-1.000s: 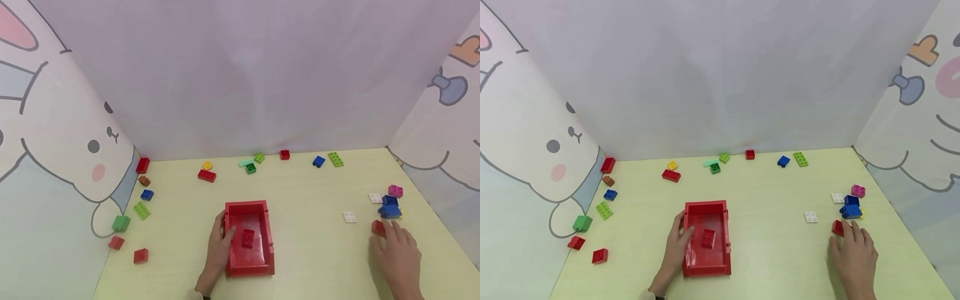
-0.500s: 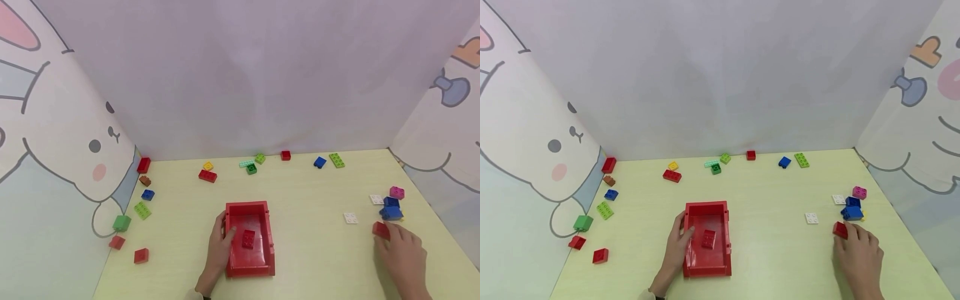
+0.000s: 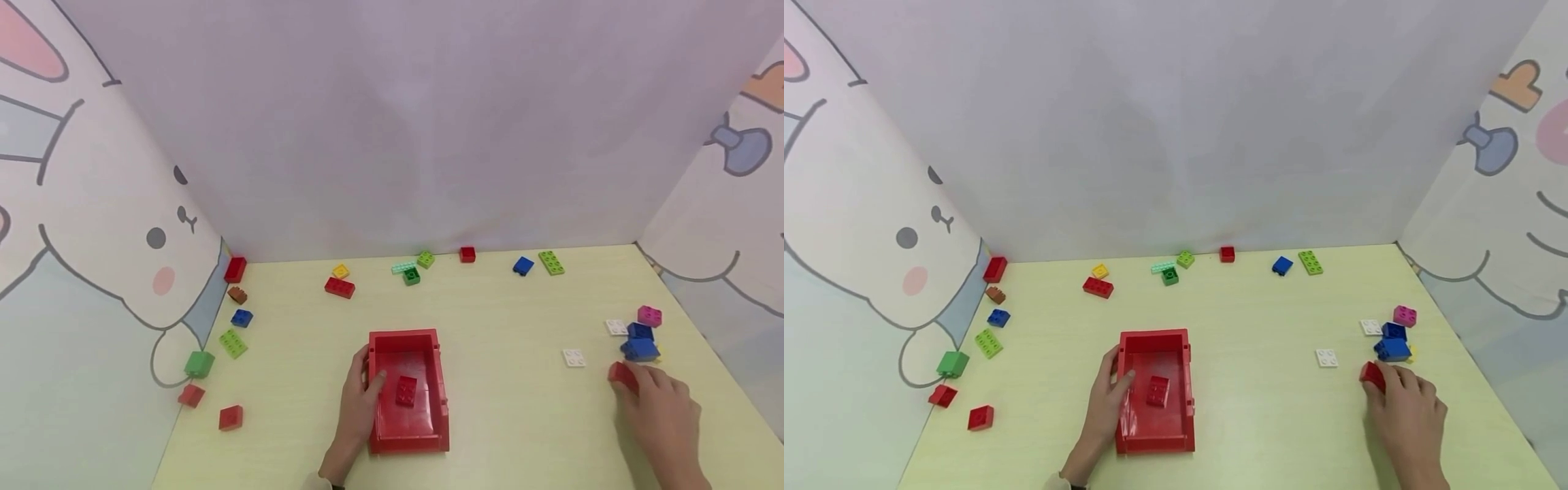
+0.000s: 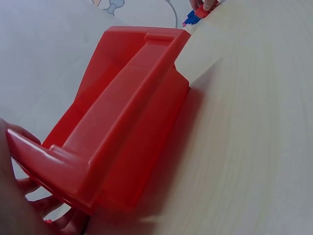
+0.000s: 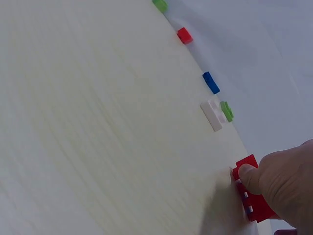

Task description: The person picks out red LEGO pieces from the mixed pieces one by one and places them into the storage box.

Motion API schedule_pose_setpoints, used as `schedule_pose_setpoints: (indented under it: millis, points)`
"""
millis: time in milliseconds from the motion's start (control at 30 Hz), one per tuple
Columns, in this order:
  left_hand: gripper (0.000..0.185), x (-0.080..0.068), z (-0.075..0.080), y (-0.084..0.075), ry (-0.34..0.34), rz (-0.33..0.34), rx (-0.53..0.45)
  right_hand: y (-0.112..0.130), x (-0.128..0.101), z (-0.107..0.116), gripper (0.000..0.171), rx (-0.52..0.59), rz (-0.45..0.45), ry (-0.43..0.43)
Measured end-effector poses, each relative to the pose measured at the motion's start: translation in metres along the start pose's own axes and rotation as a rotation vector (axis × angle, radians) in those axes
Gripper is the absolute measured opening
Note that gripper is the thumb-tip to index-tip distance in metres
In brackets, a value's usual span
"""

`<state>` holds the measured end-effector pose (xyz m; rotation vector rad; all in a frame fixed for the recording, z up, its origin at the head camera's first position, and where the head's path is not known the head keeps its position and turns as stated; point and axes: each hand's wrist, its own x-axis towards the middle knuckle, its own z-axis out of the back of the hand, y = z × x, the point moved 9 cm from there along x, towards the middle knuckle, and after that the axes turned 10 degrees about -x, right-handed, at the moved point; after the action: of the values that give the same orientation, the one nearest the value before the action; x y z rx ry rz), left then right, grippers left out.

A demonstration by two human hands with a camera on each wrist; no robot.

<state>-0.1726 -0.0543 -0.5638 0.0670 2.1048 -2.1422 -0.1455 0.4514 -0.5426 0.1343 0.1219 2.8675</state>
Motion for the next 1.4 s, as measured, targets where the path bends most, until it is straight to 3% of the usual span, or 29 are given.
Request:
schedule_pose_setpoints:
  millis: [433,1000,1400]
  points:
    - [0.068,-0.0010,-0.0003,0.0007,0.001,0.000,-0.005,-0.0017,0.0021,-0.0069,0.056,0.004,-0.036,0.038]
    - [0.069,-0.0017,-0.0003,0.0000,0.005,-0.003,-0.010,-0.0024,0.0025,-0.0085,0.042,0.037,-0.075,0.048]
    - [0.071,-0.0014,0.0008,-0.0013,0.005,-0.005,-0.008,-0.0003,0.0028,-0.0086,0.046,0.037,-0.074,0.014]
